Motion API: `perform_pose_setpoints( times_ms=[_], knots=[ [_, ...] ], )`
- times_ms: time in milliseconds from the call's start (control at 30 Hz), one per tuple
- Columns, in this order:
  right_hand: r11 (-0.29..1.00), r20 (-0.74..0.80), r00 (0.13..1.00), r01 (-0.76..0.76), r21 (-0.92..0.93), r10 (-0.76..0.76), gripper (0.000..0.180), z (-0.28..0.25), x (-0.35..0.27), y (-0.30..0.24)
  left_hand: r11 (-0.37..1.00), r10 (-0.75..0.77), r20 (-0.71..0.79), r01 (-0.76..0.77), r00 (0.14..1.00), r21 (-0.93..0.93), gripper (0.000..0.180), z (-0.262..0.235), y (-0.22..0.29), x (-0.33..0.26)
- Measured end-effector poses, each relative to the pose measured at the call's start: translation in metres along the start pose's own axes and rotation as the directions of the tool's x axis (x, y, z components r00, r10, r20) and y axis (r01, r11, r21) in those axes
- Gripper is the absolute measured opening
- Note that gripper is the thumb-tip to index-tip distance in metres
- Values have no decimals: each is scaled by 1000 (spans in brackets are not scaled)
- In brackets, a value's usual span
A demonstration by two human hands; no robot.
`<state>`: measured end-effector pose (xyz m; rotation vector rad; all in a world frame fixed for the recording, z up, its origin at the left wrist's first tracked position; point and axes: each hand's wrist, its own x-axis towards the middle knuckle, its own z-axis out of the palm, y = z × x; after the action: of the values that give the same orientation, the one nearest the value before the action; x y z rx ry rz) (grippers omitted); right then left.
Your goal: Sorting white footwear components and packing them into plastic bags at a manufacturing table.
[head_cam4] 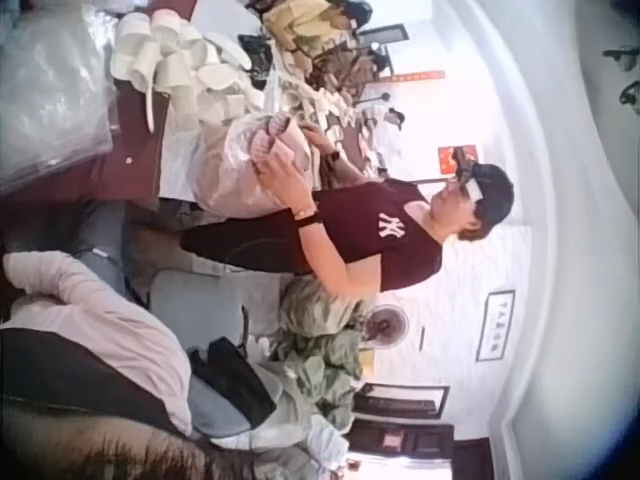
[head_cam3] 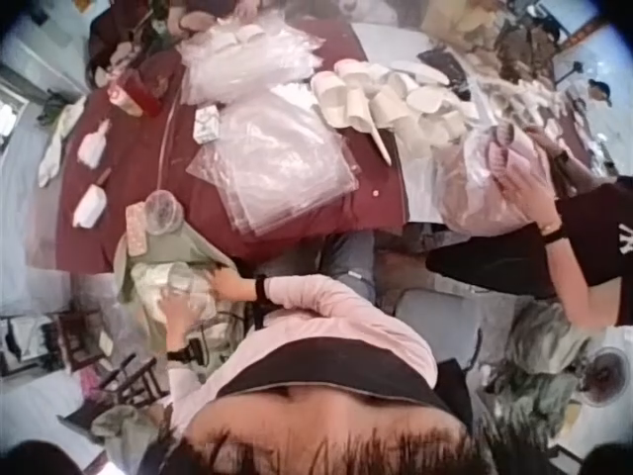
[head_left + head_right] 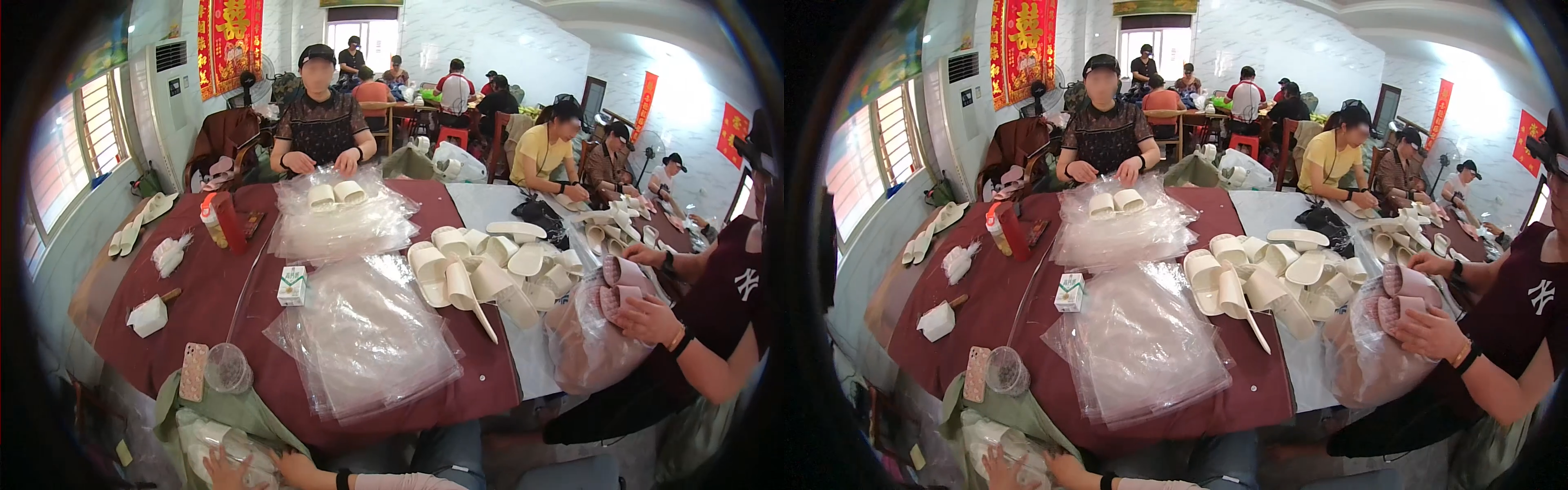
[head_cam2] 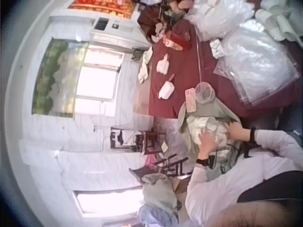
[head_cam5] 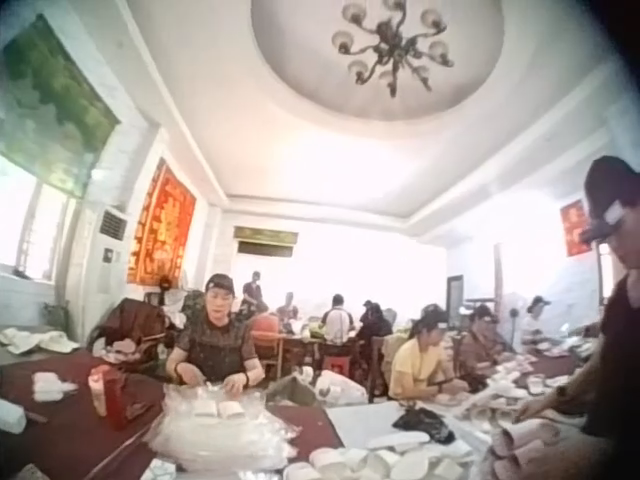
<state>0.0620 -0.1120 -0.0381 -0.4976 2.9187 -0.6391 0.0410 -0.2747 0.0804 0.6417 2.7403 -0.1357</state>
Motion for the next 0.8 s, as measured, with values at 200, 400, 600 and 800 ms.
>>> perform_pose_setpoints(
  times_ms=[200, 400, 600, 800],
  knots=[
    [965, 270, 960, 138, -222, -75, 58, -17, -7, 0, 999, -9, -40, 11, 999, 32, 72, 45, -1, 17],
    [988, 174, 985, 40, -152, -13, 37, -45, -19, 0, 998, 60, -150, -58, 987, 19, 72, 68, 11, 44],
    [948, -42, 949, 311, -62, -314, 19, -84, -38, -4, 968, 125, -147, -88, 981, 237, 62, 106, 8, 76],
    [867, -262, 843, 496, 42, -469, 18, -91, -46, 7, 956, 249, -329, -177, 911, 232, 41, 96, 4, 83]
  ],
)
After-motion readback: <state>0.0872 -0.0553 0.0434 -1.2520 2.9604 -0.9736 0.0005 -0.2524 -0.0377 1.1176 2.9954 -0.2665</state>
